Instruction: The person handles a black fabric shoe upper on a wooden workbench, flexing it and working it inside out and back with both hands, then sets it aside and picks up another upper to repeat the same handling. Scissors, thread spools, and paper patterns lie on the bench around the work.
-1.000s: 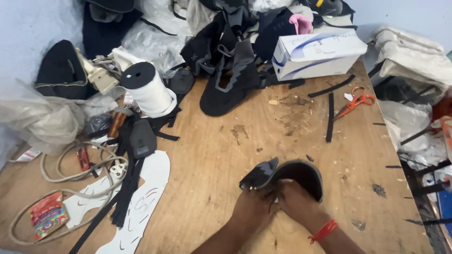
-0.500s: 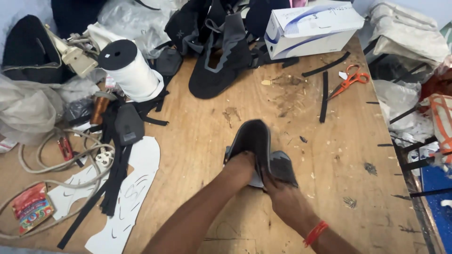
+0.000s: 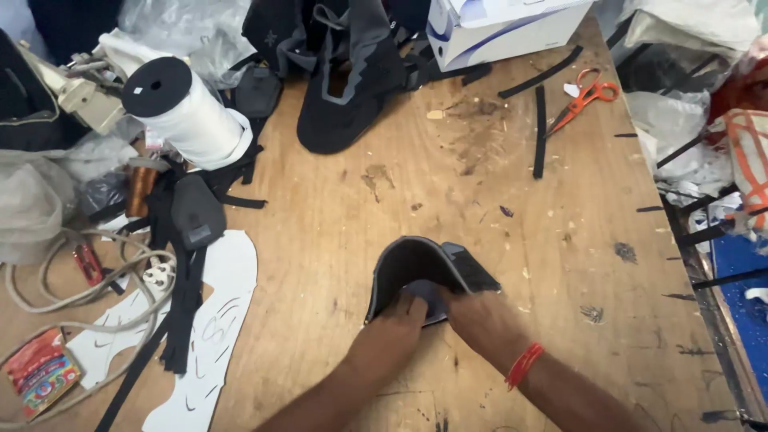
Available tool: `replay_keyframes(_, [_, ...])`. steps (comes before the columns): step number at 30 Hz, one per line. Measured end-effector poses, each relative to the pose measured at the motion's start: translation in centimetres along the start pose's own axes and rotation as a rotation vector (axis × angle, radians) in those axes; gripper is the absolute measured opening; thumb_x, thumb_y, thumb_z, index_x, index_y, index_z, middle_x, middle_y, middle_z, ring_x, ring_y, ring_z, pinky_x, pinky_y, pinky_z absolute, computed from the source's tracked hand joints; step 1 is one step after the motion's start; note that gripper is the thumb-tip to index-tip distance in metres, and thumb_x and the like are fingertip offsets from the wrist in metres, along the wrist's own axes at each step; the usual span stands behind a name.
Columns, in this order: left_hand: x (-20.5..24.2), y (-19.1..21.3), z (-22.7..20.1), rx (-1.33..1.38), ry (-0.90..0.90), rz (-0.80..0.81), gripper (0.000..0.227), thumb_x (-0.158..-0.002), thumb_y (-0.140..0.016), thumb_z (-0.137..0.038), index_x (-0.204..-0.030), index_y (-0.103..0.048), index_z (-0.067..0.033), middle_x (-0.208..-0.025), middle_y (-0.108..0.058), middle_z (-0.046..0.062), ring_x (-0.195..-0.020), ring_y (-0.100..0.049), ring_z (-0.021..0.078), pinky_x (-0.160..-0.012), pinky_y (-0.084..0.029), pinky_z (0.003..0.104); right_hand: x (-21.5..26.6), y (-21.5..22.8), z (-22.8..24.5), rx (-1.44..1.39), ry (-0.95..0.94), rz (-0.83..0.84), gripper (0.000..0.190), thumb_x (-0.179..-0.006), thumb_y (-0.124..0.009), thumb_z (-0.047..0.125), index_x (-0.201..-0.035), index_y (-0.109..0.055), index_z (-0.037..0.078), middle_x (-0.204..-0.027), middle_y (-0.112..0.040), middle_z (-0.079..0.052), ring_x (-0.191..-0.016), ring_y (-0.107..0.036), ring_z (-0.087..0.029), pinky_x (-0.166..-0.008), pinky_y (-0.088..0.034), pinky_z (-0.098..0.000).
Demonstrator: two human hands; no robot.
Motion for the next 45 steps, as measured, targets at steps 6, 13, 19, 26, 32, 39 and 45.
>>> replay_keyframes(6, [-2.5,-1.6,0.3,-0.309,0.166,-0.157,0.062,-0.084,-0.058,-0.006,-0.144,-0.043,0.0032,-0.139,-0.053,0.03,-0.101,-0.07,0.0283,-0.078,-0.06,0.034,-0.6,2.8,0.7,-0.112,-0.041,-0.051,0.035,-0.087,-0.058,0.014,-0.121,-0.068,0.016,-0.07,-0.072,-0.012,-0.062,-0.071,-0.032,-0.056,-0.057,-0.0465])
replay_keyframes(13, [-4.3,-0.2,2.9,-0.164,0.167,-0.073,0.056,-0.088,-0.05,-0.013,-0.143,-0.04,-0.0058,-0.142,-0.054,0.017,-0.102,-0.072,0.0299,-0.076,-0.06,0.039,-1.0,2.6,2.1,-0.094,0.023,-0.143,0.046,-0.084,-0.056,0.009,-0.128,-0.06,-0.004,-0.085,-0.073,-0.018,-0.064,-0.073,-0.032,-0.056,-0.058,-0.046])
replay_keyframes(19, [-7.1,1.8,2.0,-0.071,0.275,-0.015,0.046,-0.087,-0.052,-0.014,-0.133,-0.045,-0.0127,-0.123,-0.061,0.014,-0.1,-0.07,0.032,-0.078,-0.06,0.043,-0.8,3.4,0.4,-0.169,-0.129,0.097,0.041,-0.093,-0.052,0.014,-0.133,-0.06,0.007,-0.083,-0.075,-0.015,-0.07,-0.072,-0.032,-0.063,-0.057,-0.0479])
replay_keyframes(26, [-3.0,-8.2,3.4,-0.774,-0.181,-0.152,0.056,-0.094,-0.057,-0.009,-0.143,-0.047,0.0154,-0.135,-0.056,0.034,-0.119,-0.063,0.0419,-0.102,-0.051,0.046,1.4,2.7,-1.0,-0.11,0.167,-0.168,0.046,-0.091,-0.056,0.023,-0.135,-0.056,0.01,-0.121,-0.072,-0.01,-0.106,-0.069,-0.025,-0.077,-0.057,-0.0435])
replay_keyframes(32, [-1.4,-0.5,-3.4,-0.312,-0.103,-0.574,0.058,-0.092,-0.059,-0.02,-0.136,-0.048,0.0164,-0.141,-0.05,0.038,-0.137,-0.047,0.0496,-0.116,-0.035,0.059,2.1,3.9,0.8,0.085,0.392,-0.295,0.059,-0.093,-0.055,0.029,-0.145,-0.048,0.003,-0.154,-0.047,-0.018,-0.142,-0.042,-0.029,-0.112,-0.037,-0.0468])
replay_keyframes(39, [0.0,-2.7,-2.0,-0.319,-0.097,0.251,0.058,-0.097,-0.057,0.001,-0.151,-0.047,0.0208,-0.098,-0.072,0.03,-0.08,-0.076,0.0344,-0.065,-0.062,0.046,0.1,2.1,-1.2,-0.108,0.049,-0.001,0.041,-0.098,-0.05,0.021,-0.138,-0.061,0.014,-0.135,-0.065,-0.011,-0.124,-0.058,-0.025,-0.102,-0.046,-0.0444])
replay_keyframes(45, [-0.3,-0.7,-1.9,-0.271,-0.071,0.176,0.018,-0.086,-0.064,-0.004,-0.099,-0.075,0.0032,-0.079,-0.074,0.018,-0.066,-0.074,0.0312,-0.053,-0.06,0.043,-0.6,1.6,-0.2,-0.049,-0.005,-0.173,0.024,-0.085,-0.057,0.021,-0.104,-0.073,0.021,-0.096,-0.076,-0.003,-0.088,-0.073,-0.024,-0.075,-0.057,-0.0447])
Point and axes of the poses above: each hand's wrist, its own x-axis away from the middle knuckle, its own y-axis out of the back of the hand, z = x × y, the point moved 5 cm from there along -x, towards the middle knuckle
